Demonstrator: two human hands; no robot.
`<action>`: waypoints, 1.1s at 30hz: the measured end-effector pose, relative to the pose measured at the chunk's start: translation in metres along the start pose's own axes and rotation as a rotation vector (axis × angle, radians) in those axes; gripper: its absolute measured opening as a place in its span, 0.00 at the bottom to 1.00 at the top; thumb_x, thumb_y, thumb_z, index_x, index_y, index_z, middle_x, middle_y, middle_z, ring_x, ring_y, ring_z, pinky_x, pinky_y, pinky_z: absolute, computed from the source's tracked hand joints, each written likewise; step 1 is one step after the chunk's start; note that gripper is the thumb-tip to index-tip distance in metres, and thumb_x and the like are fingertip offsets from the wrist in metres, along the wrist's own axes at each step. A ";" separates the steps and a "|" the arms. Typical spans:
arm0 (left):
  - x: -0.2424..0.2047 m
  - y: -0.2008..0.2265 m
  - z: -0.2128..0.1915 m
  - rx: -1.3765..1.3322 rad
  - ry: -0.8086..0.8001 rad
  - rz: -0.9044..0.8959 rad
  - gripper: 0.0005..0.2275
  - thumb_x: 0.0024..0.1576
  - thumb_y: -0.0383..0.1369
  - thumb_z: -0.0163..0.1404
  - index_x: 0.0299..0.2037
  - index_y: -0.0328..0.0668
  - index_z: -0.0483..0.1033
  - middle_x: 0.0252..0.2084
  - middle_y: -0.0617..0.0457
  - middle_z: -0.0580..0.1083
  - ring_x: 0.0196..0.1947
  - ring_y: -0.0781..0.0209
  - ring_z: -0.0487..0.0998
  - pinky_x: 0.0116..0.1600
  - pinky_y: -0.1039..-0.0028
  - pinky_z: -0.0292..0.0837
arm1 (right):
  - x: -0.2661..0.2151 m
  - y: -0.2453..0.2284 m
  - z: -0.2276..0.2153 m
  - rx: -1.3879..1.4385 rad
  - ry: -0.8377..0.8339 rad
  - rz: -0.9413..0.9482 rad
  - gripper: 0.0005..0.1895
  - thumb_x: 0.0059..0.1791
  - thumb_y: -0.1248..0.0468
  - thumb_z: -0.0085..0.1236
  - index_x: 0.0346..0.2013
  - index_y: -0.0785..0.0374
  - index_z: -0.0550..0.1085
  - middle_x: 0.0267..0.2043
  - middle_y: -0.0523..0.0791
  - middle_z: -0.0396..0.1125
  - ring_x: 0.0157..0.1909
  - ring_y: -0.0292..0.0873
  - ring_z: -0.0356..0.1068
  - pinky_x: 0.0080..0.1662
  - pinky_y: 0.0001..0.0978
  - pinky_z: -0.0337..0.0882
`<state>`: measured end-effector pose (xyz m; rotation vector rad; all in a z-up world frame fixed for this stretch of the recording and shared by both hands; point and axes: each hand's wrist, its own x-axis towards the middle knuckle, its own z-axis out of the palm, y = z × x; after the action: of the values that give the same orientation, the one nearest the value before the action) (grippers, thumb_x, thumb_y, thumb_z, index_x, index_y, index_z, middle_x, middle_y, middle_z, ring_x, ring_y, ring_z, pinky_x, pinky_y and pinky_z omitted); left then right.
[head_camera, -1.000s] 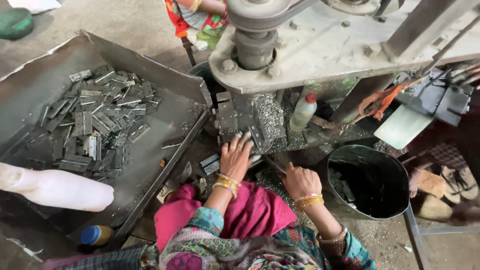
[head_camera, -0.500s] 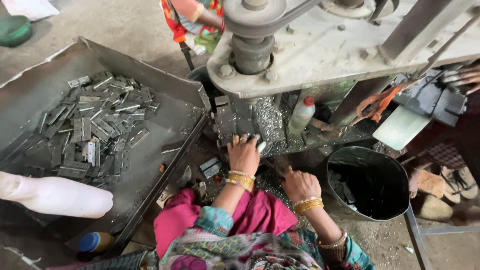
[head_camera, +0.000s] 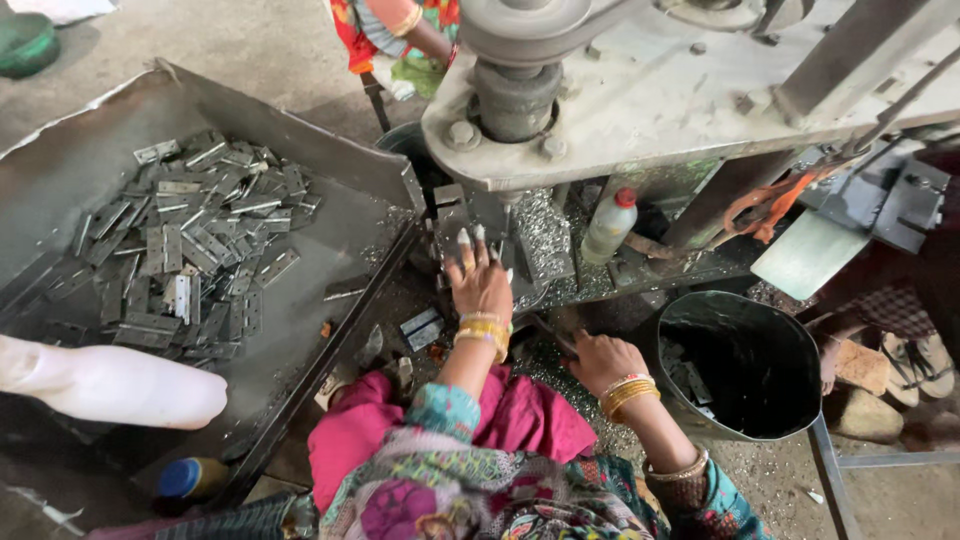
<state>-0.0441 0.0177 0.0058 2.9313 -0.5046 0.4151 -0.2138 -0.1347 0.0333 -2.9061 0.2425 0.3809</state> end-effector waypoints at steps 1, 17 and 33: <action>0.006 0.000 0.002 -0.013 -0.028 -0.016 0.18 0.59 0.35 0.44 0.57 0.39 0.76 0.75 0.47 0.58 0.77 0.45 0.47 0.71 0.45 0.43 | 0.005 0.008 0.014 0.010 0.011 -0.005 0.23 0.48 0.48 0.59 0.49 0.60 0.71 0.40 0.52 0.75 0.46 0.56 0.75 0.48 0.51 0.73; 0.021 0.001 -0.009 0.047 -0.155 -0.054 0.16 0.65 0.35 0.40 0.58 0.44 0.76 0.79 0.47 0.53 0.80 0.47 0.43 0.76 0.46 0.39 | 0.035 0.071 0.157 0.260 0.133 0.104 0.22 0.46 0.46 0.60 0.44 0.59 0.75 0.38 0.58 0.73 0.43 0.63 0.73 0.45 0.55 0.72; 0.039 0.010 -0.004 0.155 -0.048 -0.097 0.22 0.60 0.34 0.40 0.65 0.46 0.70 0.77 0.46 0.54 0.77 0.46 0.44 0.73 0.47 0.35 | 0.028 0.070 0.180 0.314 0.115 0.064 0.19 0.47 0.49 0.58 0.43 0.59 0.75 0.38 0.56 0.75 0.45 0.61 0.74 0.46 0.54 0.73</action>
<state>-0.0135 -0.0029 0.0217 3.1062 -0.3480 0.3884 -0.2431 -0.1667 -0.1571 -2.6172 0.3769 0.1665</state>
